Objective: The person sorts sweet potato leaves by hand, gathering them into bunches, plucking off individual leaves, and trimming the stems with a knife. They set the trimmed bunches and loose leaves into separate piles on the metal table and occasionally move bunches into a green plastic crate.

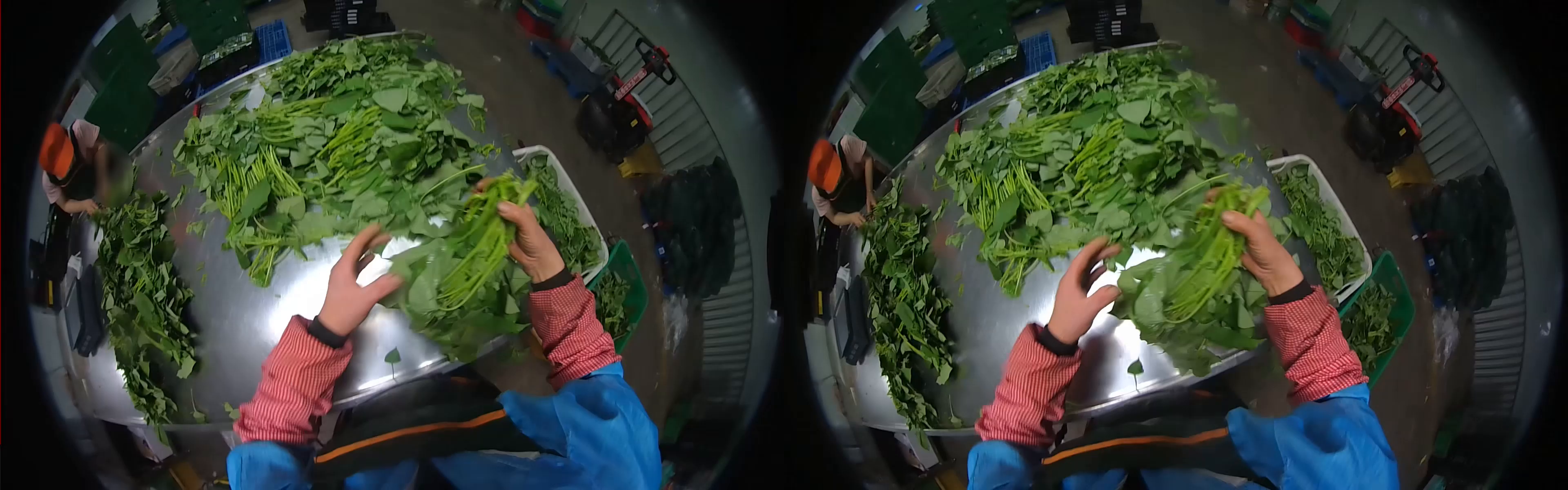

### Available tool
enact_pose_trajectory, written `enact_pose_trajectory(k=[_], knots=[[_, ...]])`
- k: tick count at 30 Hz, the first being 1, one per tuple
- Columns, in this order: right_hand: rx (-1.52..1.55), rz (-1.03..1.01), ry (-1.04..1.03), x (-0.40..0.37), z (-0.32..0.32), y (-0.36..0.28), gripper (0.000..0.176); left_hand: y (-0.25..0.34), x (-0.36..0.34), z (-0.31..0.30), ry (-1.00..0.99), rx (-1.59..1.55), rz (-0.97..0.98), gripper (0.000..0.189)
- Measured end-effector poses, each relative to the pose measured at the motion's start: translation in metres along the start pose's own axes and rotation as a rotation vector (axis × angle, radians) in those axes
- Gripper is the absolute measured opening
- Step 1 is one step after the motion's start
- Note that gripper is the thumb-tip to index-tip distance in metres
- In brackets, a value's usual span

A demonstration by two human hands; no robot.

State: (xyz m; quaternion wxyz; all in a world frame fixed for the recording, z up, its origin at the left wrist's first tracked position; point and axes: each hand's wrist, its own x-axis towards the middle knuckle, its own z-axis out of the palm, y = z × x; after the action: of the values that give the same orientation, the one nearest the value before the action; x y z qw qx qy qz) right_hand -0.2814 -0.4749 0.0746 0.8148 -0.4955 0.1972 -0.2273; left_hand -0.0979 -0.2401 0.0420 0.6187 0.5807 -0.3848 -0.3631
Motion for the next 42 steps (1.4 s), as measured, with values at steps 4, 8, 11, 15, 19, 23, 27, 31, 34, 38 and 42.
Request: enact_pose_trajectory(k=[4,8,11,15,19,23,27,31,34,38,42], knots=[[-0.068,0.104,0.059,-0.002,0.038,0.023,0.033,0.008,0.034,0.032,-0.167,-0.075,-0.131,0.082],[-0.007,0.136,0.101,0.007,0.045,0.042,0.033,-0.008,0.045,0.028,-0.11,-0.107,-0.203,0.077],[0.024,0.159,0.132,0.005,0.043,0.047,0.037,-0.018,0.031,0.027,-0.054,0.057,-0.125,0.065],[0.066,0.198,0.174,0.003,0.035,0.065,0.035,-0.015,0.005,0.041,-0.166,0.456,-0.02,0.059],[0.137,0.293,0.187,0.003,0.017,0.083,0.031,-0.025,0.002,0.038,-0.18,0.72,-0.076,0.047],[0.286,0.26,0.216,-0.008,-0.01,0.094,0.031,-0.074,0.01,0.006,-0.071,0.481,-0.118,0.038],[0.468,0.114,0.197,-0.021,-0.048,0.089,0.032,-0.053,0.016,-0.022,0.061,-0.163,-0.507,0.026],[0.55,0.127,0.426,-0.021,-0.069,0.089,0.036,-0.061,0.021,-0.024,0.008,-0.243,-0.511,0.022],[0.574,0.187,0.61,-0.022,-0.064,0.079,0.045,-0.067,0.029,-0.016,-0.008,-0.251,-0.508,0.021],[0.617,0.208,0.535,-0.023,-0.074,0.083,0.044,-0.065,0.036,-0.005,-0.071,-0.253,-0.492,0.021],[0.495,0.254,0.394,-0.019,-0.065,0.089,0.043,-0.044,0.046,0.01,-0.136,-0.187,-0.475,0.024]])
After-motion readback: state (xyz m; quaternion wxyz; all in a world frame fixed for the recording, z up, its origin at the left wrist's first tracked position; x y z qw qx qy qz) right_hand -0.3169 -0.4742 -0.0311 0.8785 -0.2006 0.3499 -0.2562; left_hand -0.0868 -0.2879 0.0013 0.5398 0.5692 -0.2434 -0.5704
